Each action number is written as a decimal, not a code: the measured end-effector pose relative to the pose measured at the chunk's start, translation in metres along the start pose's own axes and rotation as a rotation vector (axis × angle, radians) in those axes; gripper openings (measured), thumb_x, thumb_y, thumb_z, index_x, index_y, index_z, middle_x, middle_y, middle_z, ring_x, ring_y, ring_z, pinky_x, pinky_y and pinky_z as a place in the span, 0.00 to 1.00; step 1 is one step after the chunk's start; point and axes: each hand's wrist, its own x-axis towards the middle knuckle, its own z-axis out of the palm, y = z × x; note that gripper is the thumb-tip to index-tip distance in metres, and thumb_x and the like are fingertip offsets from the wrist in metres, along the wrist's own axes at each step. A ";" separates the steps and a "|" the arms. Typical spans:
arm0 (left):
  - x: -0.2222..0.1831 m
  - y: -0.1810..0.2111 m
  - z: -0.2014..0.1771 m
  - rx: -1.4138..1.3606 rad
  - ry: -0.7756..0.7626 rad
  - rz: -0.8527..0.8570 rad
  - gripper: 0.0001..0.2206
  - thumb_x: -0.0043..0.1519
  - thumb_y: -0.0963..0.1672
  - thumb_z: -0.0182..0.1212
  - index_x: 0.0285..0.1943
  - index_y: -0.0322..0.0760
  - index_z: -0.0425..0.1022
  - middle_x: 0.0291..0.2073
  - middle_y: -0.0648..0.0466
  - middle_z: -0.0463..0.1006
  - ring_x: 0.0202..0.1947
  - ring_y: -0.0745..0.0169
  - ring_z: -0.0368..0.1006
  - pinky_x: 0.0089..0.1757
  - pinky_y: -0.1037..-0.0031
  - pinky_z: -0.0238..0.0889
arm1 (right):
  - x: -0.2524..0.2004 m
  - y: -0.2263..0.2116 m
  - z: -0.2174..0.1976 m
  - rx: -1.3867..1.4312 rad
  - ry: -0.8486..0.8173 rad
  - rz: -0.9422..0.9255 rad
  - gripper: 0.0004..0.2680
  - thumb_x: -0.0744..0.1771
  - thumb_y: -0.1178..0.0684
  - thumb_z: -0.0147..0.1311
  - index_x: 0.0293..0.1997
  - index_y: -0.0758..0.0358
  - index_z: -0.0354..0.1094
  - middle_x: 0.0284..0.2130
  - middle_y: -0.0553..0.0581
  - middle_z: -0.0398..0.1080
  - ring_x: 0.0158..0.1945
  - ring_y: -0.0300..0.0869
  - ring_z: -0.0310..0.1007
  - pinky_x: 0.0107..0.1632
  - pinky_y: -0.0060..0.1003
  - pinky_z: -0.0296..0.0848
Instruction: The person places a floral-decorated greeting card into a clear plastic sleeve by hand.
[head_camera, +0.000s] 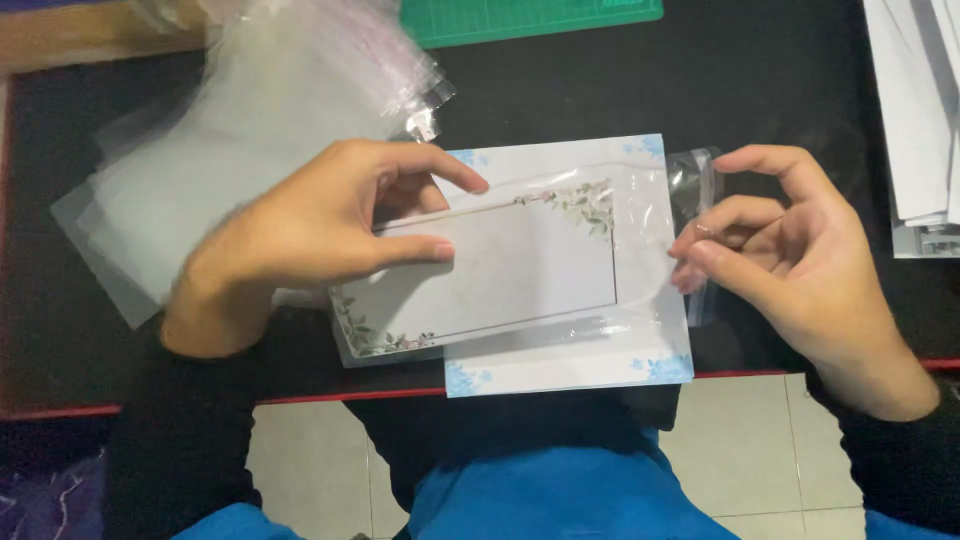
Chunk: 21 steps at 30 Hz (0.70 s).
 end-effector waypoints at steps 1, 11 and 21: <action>-0.002 -0.004 0.001 0.000 0.005 0.000 0.21 0.57 0.43 0.70 0.60 0.39 0.76 0.35 0.56 0.84 0.38 0.69 0.82 0.41 0.80 0.75 | 0.000 0.001 0.005 -0.002 -0.004 -0.003 0.21 0.65 0.65 0.55 0.65 0.68 0.53 0.33 0.67 0.75 0.32 0.51 0.81 0.41 0.39 0.85; -0.004 -0.024 0.003 0.032 -0.022 0.097 0.16 0.58 0.45 0.69 0.55 0.41 0.78 0.52 0.55 0.81 0.50 0.67 0.77 0.53 0.75 0.73 | -0.004 0.005 0.030 -0.194 0.110 -0.332 0.22 0.64 0.69 0.62 0.56 0.64 0.46 0.46 0.72 0.69 0.47 0.52 0.80 0.49 0.38 0.83; -0.007 -0.007 0.003 -0.003 0.001 0.121 0.16 0.59 0.44 0.67 0.55 0.39 0.76 0.50 0.51 0.84 0.48 0.65 0.82 0.42 0.77 0.78 | -0.006 0.014 0.017 -0.311 0.103 -0.298 0.05 0.66 0.65 0.61 0.44 0.72 0.73 0.49 0.66 0.69 0.55 0.49 0.75 0.50 0.33 0.82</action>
